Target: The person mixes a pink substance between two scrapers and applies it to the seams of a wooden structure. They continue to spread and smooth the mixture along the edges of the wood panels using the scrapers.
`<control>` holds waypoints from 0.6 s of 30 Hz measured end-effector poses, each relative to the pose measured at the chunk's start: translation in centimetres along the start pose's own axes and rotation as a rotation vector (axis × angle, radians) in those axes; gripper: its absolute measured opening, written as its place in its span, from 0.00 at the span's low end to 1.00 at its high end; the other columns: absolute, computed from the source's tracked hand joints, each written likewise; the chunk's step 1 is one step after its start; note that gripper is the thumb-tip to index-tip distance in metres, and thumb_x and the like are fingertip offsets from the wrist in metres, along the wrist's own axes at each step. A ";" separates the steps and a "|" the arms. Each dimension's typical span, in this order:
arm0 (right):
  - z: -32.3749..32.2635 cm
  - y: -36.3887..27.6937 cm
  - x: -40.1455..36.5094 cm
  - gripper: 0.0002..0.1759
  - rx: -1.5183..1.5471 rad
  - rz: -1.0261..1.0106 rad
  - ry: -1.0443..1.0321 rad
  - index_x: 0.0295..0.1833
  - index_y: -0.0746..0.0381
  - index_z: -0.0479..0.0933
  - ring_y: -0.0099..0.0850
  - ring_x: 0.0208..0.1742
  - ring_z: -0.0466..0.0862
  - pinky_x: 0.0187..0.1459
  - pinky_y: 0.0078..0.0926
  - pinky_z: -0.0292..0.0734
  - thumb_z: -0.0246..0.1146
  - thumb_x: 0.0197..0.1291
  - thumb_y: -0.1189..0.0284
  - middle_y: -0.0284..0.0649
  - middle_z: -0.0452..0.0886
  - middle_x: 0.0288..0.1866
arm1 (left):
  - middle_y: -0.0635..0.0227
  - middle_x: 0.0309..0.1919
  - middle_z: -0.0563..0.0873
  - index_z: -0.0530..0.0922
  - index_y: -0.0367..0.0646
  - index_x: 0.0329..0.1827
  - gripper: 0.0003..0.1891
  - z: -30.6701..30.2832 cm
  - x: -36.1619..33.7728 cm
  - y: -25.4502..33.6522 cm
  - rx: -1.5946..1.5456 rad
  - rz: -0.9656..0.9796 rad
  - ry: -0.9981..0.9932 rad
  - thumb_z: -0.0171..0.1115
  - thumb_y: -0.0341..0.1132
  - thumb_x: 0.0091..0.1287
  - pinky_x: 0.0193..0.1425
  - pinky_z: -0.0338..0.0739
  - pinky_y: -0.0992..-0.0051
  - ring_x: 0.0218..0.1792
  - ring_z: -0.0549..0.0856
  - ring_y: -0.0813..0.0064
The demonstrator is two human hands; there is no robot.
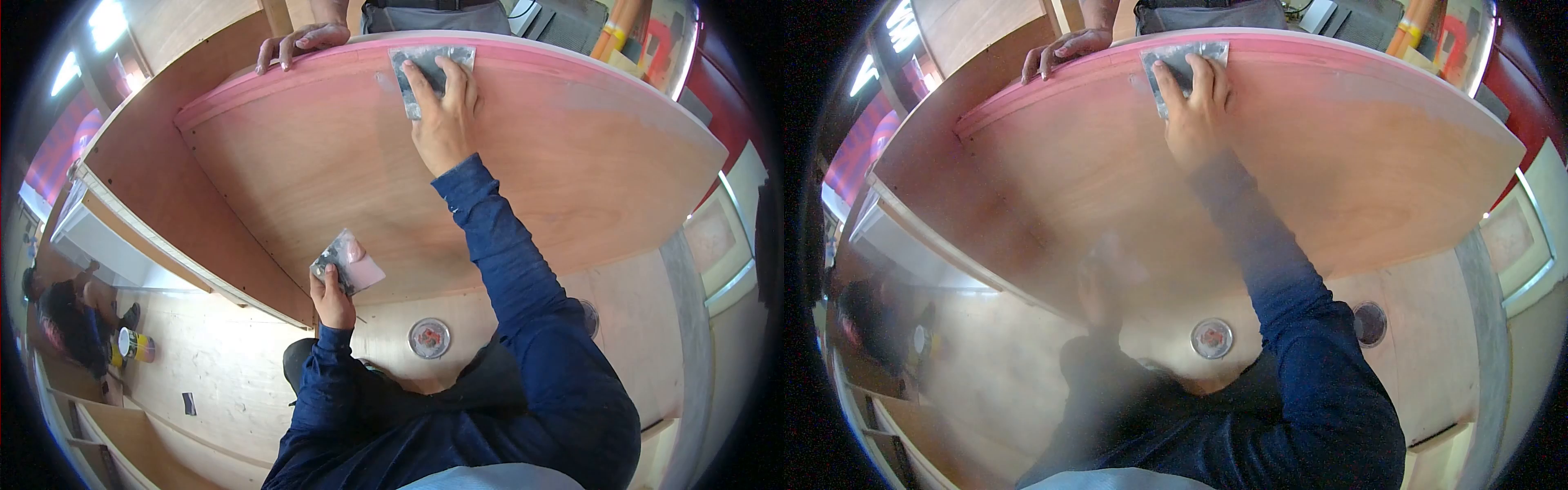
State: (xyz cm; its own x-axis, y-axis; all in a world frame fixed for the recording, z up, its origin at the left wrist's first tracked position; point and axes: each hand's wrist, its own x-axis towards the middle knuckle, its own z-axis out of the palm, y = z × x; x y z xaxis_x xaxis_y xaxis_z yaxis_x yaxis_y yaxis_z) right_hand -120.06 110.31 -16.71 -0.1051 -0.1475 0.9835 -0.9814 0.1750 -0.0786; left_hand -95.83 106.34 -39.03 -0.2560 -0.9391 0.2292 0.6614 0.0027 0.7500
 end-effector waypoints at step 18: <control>-12.0 -4.8 -17.2 0.33 0.867 0.293 -0.561 0.57 0.64 0.77 0.45 0.59 0.78 0.60 0.32 0.73 0.49 0.43 0.94 0.48 0.77 0.56 | 0.62 0.51 0.82 0.70 0.40 0.59 0.13 9.2 -4.6 1.1 -0.021 -0.168 -0.089 0.46 0.31 0.76 0.50 0.84 0.65 0.49 0.84 0.70</control>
State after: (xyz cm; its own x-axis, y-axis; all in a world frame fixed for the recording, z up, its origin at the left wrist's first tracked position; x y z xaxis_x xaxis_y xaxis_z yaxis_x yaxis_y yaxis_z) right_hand -111.62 123.70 -31.30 -0.1971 -0.6767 0.7094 -0.6619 -0.4419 -0.6055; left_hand -100.39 113.85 -33.56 -0.4249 -0.8916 0.1564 0.6183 -0.1597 0.7696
